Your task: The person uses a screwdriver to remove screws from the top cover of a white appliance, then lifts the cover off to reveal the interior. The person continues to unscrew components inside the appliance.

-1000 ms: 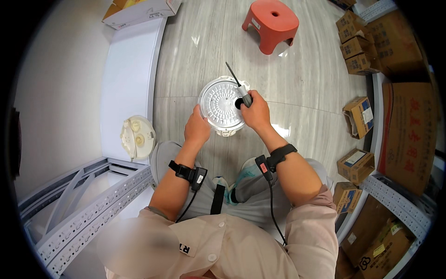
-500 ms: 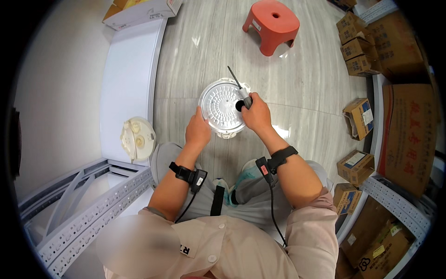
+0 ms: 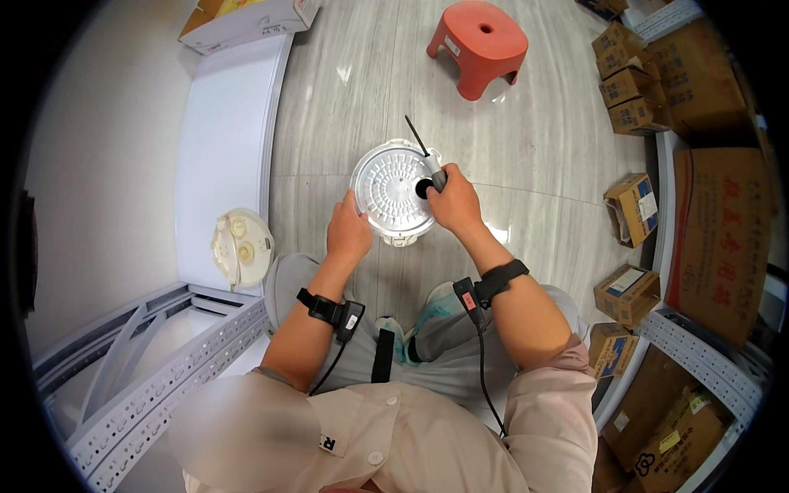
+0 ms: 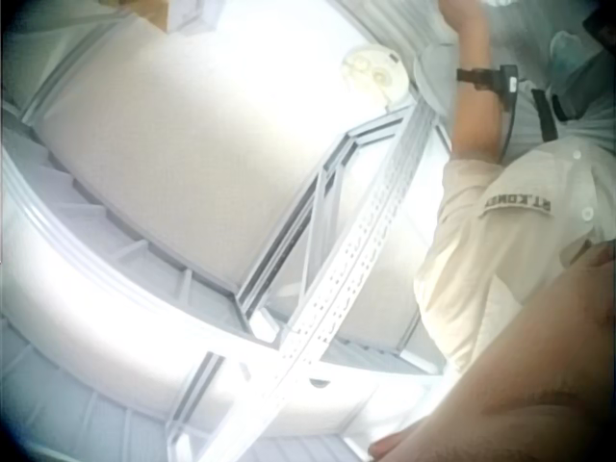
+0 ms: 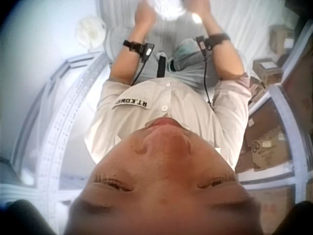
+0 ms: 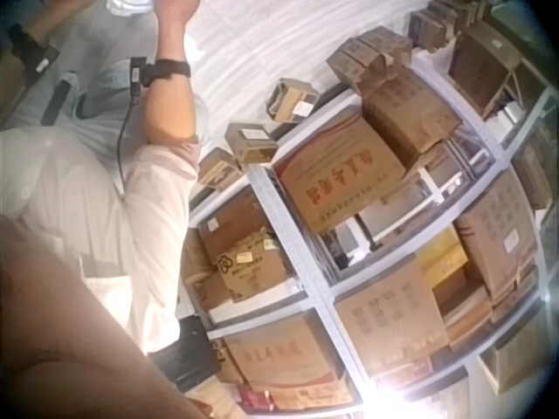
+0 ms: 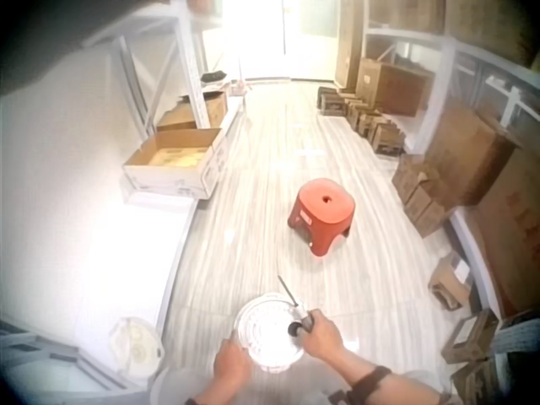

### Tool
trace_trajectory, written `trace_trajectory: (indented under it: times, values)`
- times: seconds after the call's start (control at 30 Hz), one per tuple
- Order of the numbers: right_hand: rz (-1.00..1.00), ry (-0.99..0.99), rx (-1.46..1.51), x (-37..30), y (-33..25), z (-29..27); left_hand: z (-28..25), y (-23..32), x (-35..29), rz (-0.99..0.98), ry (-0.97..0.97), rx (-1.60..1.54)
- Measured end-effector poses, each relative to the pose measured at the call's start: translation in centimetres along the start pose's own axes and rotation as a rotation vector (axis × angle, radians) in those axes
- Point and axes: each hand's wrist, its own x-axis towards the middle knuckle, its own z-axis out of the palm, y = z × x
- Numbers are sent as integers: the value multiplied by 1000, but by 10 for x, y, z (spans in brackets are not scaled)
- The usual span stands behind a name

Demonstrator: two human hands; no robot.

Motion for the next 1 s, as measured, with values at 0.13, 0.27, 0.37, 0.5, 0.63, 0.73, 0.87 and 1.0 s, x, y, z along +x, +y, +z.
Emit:
trace_trajectory:
  times: [0.13, 0.27, 0.37, 0.5, 0.63, 0.73, 0.87, 1.0]
  values:
    - [12, -22, -55, 1, 0, -1, 0, -1, 2, -5, -19, -17]
    - [23, -37, -52, 2, -2, -1, 2, -4, 2, 5, 8, -38]
    - [27, -27, -37, 3, -3, -1, 1, -5, 3, 15, 8, -43]
    - [29, -11, -21, 3, -1, 0, 3, -6, 4, 30, 13, -19]
    - [8, -9, -8, 3, 0, 0, 0, -4, 4, 20, 6, -19]
    - [4, -11, -13, 4, 0, 0, 1, -7, 4, 32, 17, -25]
    - [18, -28, -17, 5, 1, -1, 0, -6, 5, 16, 4, -50]
    - [16, -30, -12, 4, 4, 0, 4, -7, 4, 34, 50, -152]
